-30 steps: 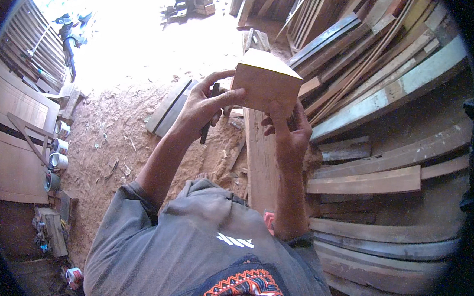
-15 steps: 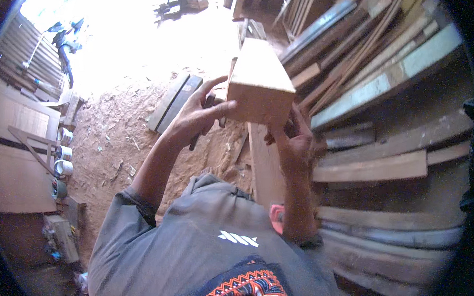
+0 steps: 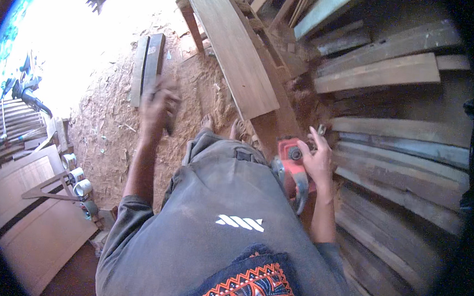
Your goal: The person sands a wooden plank with a handheld electric sander, repeatedly flipping the plank to sand multiple faces. The person also uses a metal ruler to measure the plank and visually inspects the sanded surfaces.
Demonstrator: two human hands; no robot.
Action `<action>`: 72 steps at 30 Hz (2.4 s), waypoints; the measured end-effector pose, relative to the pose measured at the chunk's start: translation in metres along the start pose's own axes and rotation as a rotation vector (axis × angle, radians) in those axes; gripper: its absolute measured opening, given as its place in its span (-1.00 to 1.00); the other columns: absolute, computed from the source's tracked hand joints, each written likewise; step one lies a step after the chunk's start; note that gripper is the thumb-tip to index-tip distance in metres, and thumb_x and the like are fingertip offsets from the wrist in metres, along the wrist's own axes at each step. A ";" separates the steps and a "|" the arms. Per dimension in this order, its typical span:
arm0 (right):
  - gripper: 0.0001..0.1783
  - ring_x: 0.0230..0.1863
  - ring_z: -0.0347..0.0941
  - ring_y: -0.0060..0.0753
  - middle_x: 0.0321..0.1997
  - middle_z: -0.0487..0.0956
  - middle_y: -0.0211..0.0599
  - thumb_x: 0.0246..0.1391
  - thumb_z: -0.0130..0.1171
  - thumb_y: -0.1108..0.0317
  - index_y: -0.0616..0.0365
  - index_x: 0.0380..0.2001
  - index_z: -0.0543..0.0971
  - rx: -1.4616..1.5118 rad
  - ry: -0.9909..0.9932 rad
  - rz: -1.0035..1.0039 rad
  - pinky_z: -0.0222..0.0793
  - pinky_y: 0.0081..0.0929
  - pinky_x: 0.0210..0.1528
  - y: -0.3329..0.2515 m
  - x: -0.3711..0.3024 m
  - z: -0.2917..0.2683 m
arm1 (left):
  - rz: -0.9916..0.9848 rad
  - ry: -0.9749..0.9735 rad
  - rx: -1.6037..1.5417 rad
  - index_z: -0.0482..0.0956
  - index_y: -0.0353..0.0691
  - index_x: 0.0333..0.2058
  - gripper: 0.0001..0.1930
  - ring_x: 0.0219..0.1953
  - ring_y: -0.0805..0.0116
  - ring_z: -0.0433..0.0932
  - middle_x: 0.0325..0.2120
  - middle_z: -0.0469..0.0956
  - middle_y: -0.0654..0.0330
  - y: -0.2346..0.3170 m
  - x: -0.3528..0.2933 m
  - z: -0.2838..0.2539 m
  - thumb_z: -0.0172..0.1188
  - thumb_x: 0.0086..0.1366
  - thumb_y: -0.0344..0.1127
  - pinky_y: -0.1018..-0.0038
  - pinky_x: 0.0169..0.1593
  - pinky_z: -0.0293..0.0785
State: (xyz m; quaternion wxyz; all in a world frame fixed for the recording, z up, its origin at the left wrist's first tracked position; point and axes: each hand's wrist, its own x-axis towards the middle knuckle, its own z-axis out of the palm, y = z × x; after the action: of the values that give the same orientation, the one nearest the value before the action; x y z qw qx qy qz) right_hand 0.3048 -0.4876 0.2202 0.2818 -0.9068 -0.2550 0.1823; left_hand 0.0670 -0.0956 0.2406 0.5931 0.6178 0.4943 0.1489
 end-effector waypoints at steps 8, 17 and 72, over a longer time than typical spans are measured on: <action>-0.51 -0.15 0.50 -0.41 -0.14 0.55 -0.27 0.33 0.31 0.07 0.22 0.11 0.55 0.491 0.146 0.368 0.49 -0.39 -0.23 0.011 -0.093 0.020 | 0.611 -0.495 0.194 0.41 -0.22 0.36 -0.40 0.30 0.27 0.47 0.19 0.60 0.12 0.084 -0.022 0.004 0.10 0.54 0.06 0.21 0.39 0.35; -0.50 -0.38 0.51 -0.42 -0.44 0.55 -0.34 0.42 0.13 -0.09 0.22 -0.24 0.59 0.699 -0.080 0.510 0.40 -0.41 -0.32 0.018 -0.132 0.013 | 0.276 -0.655 0.281 0.56 -0.31 0.21 -0.66 0.06 0.45 0.63 -0.01 0.74 0.13 0.006 -0.017 0.082 0.16 0.54 -0.37 0.42 0.14 0.56; -0.49 -0.64 0.29 -0.77 -0.61 0.43 -0.59 0.41 0.13 -0.10 0.17 -0.36 0.58 0.523 -0.335 0.195 0.21 -0.67 -0.63 -0.189 0.115 0.027 | 0.157 0.040 -0.288 0.54 -0.33 0.21 -0.63 -0.03 0.38 0.69 -0.09 0.73 0.12 -0.017 0.100 -0.053 0.21 0.53 -0.29 0.45 0.10 0.58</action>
State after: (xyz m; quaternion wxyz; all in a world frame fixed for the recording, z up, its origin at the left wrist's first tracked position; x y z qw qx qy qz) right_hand 0.3164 -0.2766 0.2919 0.4404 -0.7813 -0.1542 0.4145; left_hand 0.0649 0.0109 0.1989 0.6521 0.5599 0.4298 0.2766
